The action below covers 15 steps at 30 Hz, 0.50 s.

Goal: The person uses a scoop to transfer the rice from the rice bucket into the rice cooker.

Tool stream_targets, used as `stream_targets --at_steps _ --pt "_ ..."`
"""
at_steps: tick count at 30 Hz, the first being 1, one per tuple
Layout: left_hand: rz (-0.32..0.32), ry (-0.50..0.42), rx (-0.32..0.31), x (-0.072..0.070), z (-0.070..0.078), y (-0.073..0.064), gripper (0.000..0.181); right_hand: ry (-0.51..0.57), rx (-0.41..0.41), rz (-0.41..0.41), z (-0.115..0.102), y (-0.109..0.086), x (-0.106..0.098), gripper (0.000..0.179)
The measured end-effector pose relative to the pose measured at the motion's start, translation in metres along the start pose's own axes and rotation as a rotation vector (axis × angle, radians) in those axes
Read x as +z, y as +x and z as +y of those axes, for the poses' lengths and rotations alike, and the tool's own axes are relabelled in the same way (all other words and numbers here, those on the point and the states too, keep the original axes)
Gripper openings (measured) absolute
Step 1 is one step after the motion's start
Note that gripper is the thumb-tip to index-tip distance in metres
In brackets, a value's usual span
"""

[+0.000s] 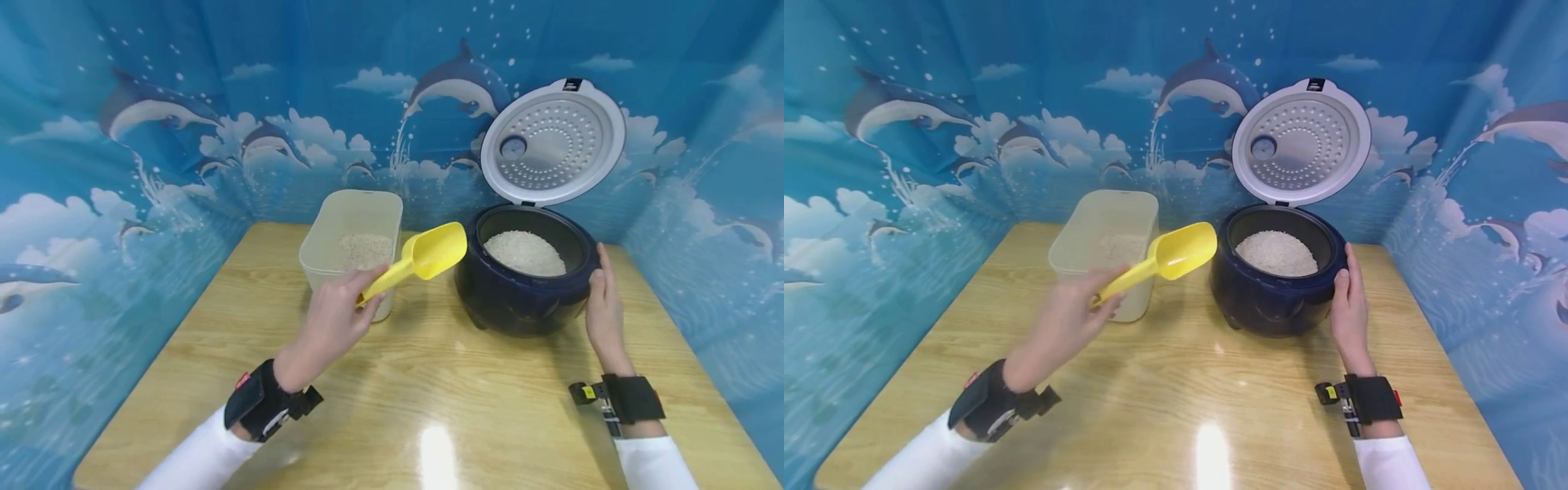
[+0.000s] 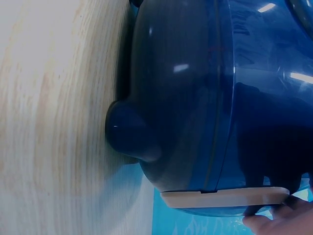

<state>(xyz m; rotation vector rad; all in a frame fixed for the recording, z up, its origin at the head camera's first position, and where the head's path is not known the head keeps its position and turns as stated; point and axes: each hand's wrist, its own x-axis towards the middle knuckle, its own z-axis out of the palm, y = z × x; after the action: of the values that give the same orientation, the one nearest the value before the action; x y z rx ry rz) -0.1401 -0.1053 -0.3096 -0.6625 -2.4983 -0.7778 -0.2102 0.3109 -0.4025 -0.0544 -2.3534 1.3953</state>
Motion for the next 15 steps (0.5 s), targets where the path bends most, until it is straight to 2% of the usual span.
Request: stream_targets --at_steps 6,9,15 --pt "0.07 0.064 0.073 0.012 0.0 -0.009 0.044 0.004 0.004 0.012 0.0 0.001 -0.001 0.051" --pt "0.059 0.108 0.089 0.021 0.0 -0.011 0.041 0.005 0.001 0.016 -0.001 0.001 -0.002 0.051" --pt "0.013 0.26 0.137 0.038 0.001 -0.017 0.038 -0.002 -0.001 -0.002 -0.002 0.001 -0.002 0.052"
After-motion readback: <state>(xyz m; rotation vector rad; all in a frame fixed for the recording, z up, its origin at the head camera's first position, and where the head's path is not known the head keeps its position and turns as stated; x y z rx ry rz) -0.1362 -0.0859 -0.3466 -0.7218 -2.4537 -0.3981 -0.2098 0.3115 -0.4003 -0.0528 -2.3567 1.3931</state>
